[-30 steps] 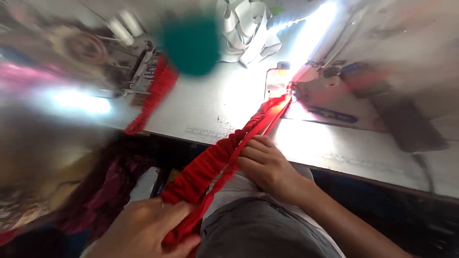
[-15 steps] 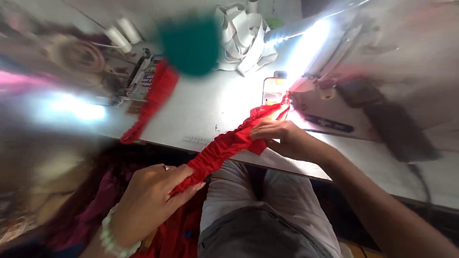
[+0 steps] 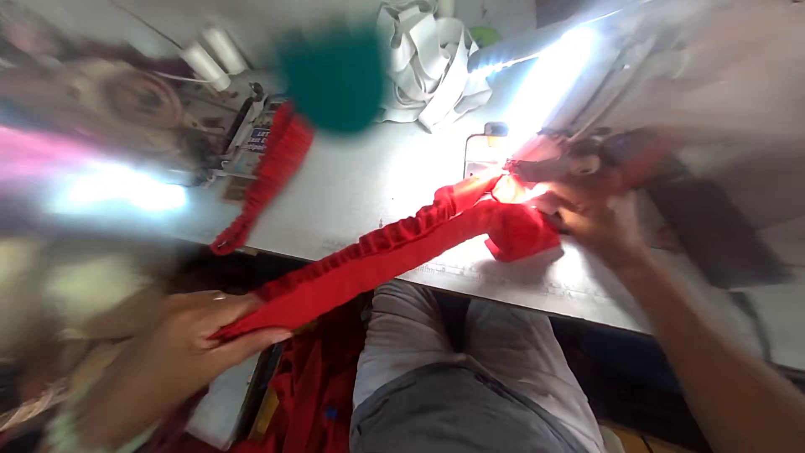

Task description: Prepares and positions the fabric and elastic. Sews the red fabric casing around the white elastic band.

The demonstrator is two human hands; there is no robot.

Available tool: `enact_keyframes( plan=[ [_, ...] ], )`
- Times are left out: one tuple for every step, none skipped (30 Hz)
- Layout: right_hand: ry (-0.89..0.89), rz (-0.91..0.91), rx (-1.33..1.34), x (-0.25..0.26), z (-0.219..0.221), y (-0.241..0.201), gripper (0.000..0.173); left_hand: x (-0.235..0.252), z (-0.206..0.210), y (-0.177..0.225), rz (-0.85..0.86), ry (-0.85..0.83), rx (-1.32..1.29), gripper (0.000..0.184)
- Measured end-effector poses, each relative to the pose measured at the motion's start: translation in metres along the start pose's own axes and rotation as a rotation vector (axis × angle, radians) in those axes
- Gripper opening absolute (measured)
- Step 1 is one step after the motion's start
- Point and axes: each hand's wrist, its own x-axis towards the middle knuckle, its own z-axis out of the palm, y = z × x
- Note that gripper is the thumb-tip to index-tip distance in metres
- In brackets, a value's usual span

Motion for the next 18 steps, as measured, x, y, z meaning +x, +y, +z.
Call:
enact_keyframes(
  plan=[
    [0.003,0.005,-0.007,-0.002,0.001,0.003,0.020,-0.012,-0.010,-0.013,-0.027,-0.019,0.003,0.056],
    [0.006,0.008,-0.012,-0.002,0.004,0.005,0.020,-0.024,-0.017,-0.024,-0.057,-0.034,0.009,0.056],
    [0.005,0.010,-0.018,-0.002,0.008,0.006,0.021,-0.032,-0.019,-0.031,-0.076,-0.044,0.033,0.056],
    [0.015,-0.003,-0.019,0.001,0.011,-0.001,0.019,-0.034,-0.016,-0.032,-0.068,-0.046,0.071,0.056],
    [0.001,-0.024,-0.011,0.003,0.014,-0.012,0.016,-0.031,-0.007,-0.029,-0.047,-0.058,0.109,0.054],
    [-0.036,-0.047,0.013,0.004,0.018,-0.026,0.014,-0.025,0.007,-0.023,-0.042,-0.087,0.123,0.047],
    [-0.072,-0.084,0.040,0.005,0.022,-0.043,0.012,-0.015,0.023,-0.015,-0.049,-0.130,0.131,0.037],
    [-0.089,-0.145,0.056,0.006,0.029,-0.061,0.012,-0.002,0.040,-0.003,-0.086,-0.207,0.136,0.029],
    [-0.113,-0.203,0.060,0.006,0.036,-0.077,0.014,0.014,0.054,0.012,-0.138,-0.298,0.131,0.028],
    [-0.132,-0.241,0.057,0.004,0.043,-0.089,0.017,0.031,0.067,0.027,-0.172,-0.369,0.128,0.037],
    [-0.140,-0.261,0.053,0.003,0.048,-0.093,0.017,0.048,0.078,0.041,-0.180,-0.402,0.122,0.053],
    [-0.134,-0.267,0.052,0.003,0.051,-0.094,0.017,0.062,0.089,0.055,-0.156,-0.372,0.124,0.069],
    [-0.124,-0.262,0.053,0.003,0.052,-0.093,0.016,0.073,0.100,0.069,-0.115,-0.299,0.137,0.077],
    [-0.118,-0.253,0.059,0.003,0.051,-0.093,0.016,0.083,0.114,0.082,-0.067,-0.191,0.164,0.079],
    [-0.121,-0.246,0.072,0.002,0.050,-0.095,0.017,0.093,0.129,0.094,-0.024,-0.068,0.181,0.076],
    [-0.123,-0.245,0.088,0.001,0.050,-0.096,0.019,0.102,0.144,0.104,0.008,0.030,0.190,0.069],
    [-0.126,-0.246,0.098,0.000,0.049,-0.097,0.020,0.111,0.155,0.110,0.027,0.089,0.194,0.058],
    [-0.122,-0.252,0.108,0.001,0.050,-0.097,0.021,0.118,0.163,0.114,0.034,0.105,0.190,0.045]
  ],
)
